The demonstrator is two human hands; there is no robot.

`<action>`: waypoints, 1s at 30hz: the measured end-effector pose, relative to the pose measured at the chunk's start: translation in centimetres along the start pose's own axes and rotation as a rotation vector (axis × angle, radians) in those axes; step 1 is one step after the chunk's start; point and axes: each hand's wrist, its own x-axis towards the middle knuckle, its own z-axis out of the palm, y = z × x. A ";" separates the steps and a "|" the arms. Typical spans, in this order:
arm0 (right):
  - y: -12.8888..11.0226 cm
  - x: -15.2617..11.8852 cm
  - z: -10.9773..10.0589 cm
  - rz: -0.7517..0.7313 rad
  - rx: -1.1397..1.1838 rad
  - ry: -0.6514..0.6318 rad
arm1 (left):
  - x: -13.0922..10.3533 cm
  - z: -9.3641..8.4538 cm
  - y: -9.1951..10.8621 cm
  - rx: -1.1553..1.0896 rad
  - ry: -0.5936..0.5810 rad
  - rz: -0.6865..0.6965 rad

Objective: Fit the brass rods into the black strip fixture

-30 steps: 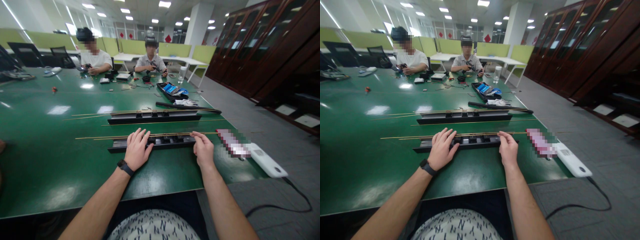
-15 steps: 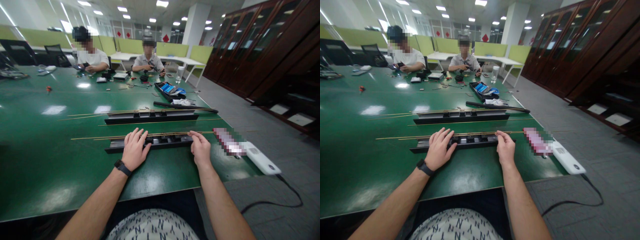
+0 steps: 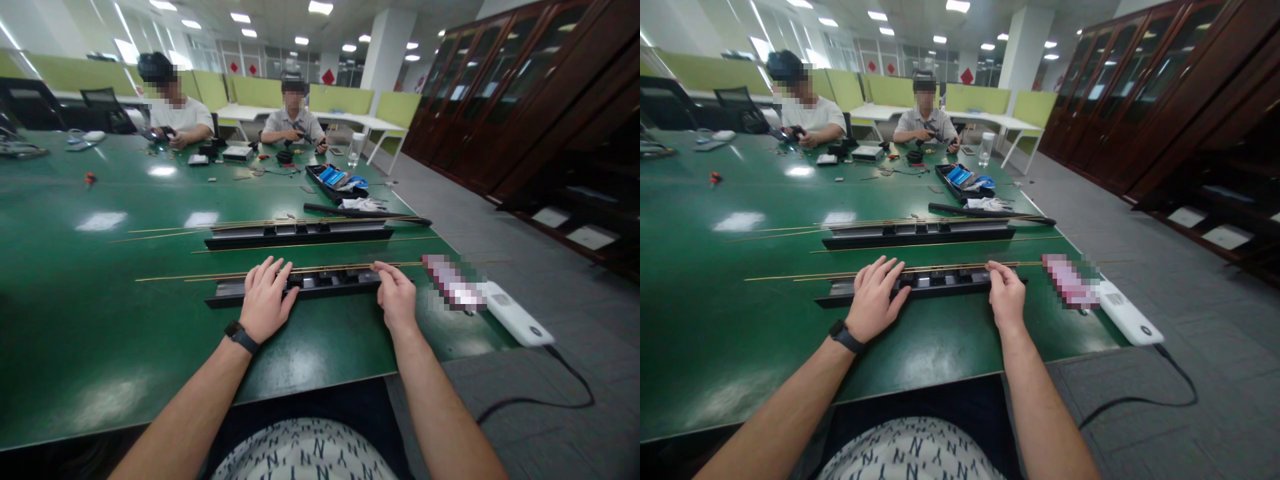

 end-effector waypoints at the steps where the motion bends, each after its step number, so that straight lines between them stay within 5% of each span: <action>1: 0.0 0.1 0.0 0.004 0.005 0.015 | 0.0 0.0 0.0 0.000 -0.001 -0.001; 30: -0.6 -0.2 0.1 0.012 0.020 -0.015 | 0.1 -0.1 0.1 0.004 0.003 0.001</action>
